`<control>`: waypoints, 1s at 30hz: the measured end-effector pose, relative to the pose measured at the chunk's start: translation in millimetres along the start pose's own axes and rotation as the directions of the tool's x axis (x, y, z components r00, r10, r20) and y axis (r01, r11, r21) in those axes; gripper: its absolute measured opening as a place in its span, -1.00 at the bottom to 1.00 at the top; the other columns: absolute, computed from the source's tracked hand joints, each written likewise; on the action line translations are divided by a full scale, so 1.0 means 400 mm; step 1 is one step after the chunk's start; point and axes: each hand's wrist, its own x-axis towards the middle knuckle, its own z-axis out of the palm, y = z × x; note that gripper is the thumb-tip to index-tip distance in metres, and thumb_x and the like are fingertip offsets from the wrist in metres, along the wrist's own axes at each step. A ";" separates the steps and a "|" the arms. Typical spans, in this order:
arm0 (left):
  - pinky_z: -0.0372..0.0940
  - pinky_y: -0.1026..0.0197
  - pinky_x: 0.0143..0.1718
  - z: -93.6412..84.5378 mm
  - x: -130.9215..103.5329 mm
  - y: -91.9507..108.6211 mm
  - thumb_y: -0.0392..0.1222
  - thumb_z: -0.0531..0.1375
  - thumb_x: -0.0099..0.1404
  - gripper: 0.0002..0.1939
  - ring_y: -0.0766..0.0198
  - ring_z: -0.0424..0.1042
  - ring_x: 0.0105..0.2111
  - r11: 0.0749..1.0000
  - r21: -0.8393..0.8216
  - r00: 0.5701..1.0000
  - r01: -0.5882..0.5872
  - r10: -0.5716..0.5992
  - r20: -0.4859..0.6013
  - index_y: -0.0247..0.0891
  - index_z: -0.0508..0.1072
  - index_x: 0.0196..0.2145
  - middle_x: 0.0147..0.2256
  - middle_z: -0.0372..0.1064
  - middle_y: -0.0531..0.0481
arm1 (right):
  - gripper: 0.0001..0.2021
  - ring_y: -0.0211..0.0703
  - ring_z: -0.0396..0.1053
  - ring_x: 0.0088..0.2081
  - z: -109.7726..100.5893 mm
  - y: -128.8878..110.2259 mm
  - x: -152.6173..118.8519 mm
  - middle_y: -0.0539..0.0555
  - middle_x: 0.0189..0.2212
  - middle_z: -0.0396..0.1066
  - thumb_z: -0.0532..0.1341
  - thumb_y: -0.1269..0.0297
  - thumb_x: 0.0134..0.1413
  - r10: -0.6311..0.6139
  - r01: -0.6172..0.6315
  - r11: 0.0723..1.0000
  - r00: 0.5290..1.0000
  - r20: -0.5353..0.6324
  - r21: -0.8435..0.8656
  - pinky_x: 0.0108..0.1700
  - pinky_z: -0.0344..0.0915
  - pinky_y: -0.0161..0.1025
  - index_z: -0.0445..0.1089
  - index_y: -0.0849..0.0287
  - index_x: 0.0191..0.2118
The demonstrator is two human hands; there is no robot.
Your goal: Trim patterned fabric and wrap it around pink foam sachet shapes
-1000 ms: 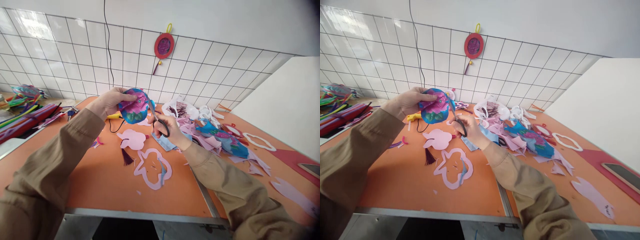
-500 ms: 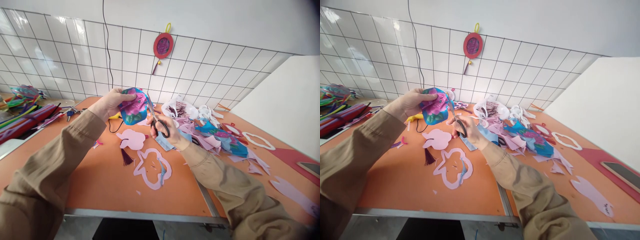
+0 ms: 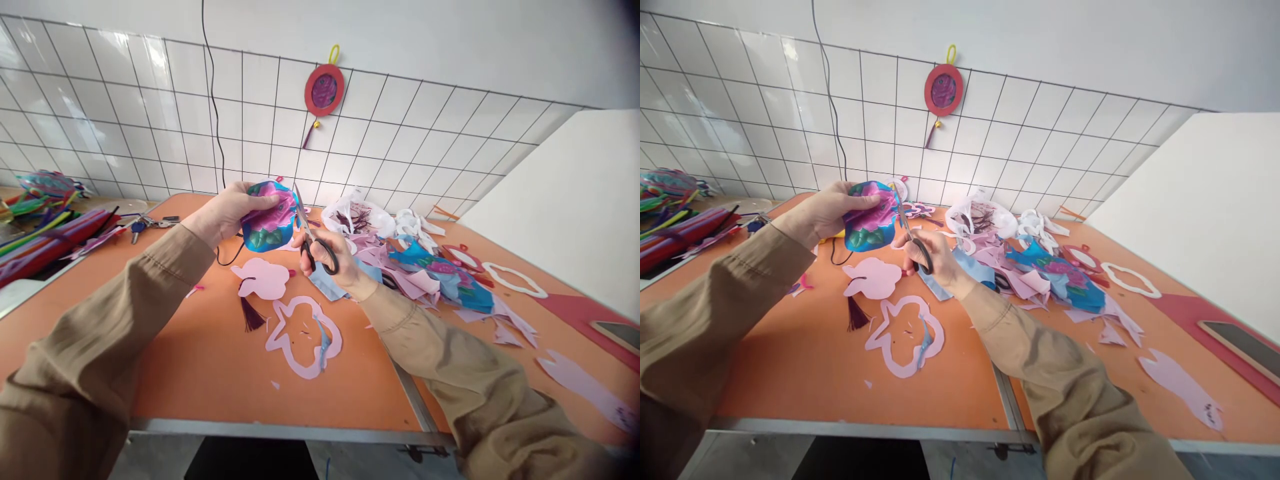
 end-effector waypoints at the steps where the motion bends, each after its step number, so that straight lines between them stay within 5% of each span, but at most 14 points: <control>1: 0.50 0.23 -0.30 0.002 -0.003 0.003 -0.32 0.40 0.07 -0.89 0.16 0.58 -0.35 1.000 -0.003 1.000 0.002 -0.002 0.024 -0.31 0.55 -0.41 -0.41 0.53 -0.07 | -0.44 -0.28 0.36 -0.62 0.000 0.001 0.000 -0.04 -0.63 0.40 0.32 -0.26 -0.04 0.002 -0.002 1.000 1.000 -0.007 -0.001 -0.55 0.29 -0.32 0.40 0.24 -0.29; 17: 0.49 0.12 -0.22 0.021 -0.009 -0.001 -0.34 0.46 -0.07 -0.82 0.19 0.54 -0.39 0.999 -0.041 1.000 -0.002 0.003 0.016 -0.31 0.55 -0.47 -0.45 0.53 -0.04 | -0.45 -0.28 0.36 -0.64 0.007 -0.003 0.001 -0.03 -0.65 0.40 0.36 -0.25 -0.09 0.003 -0.003 0.999 1.000 -0.006 0.034 -0.59 0.27 -0.34 0.40 0.24 -0.32; 30: 0.45 0.19 -0.42 0.032 -0.007 -0.003 -0.38 0.44 -0.05 -0.79 0.24 0.49 -0.51 0.998 -0.015 0.997 -0.065 0.064 -0.036 -0.35 0.45 -0.52 -0.52 0.46 -0.04 | -0.44 -0.30 0.35 -0.66 0.009 0.002 0.002 -0.03 -0.66 0.40 0.36 -0.23 -0.08 0.005 -0.006 0.999 1.000 0.017 0.047 -0.63 0.22 -0.38 0.40 0.26 -0.32</control>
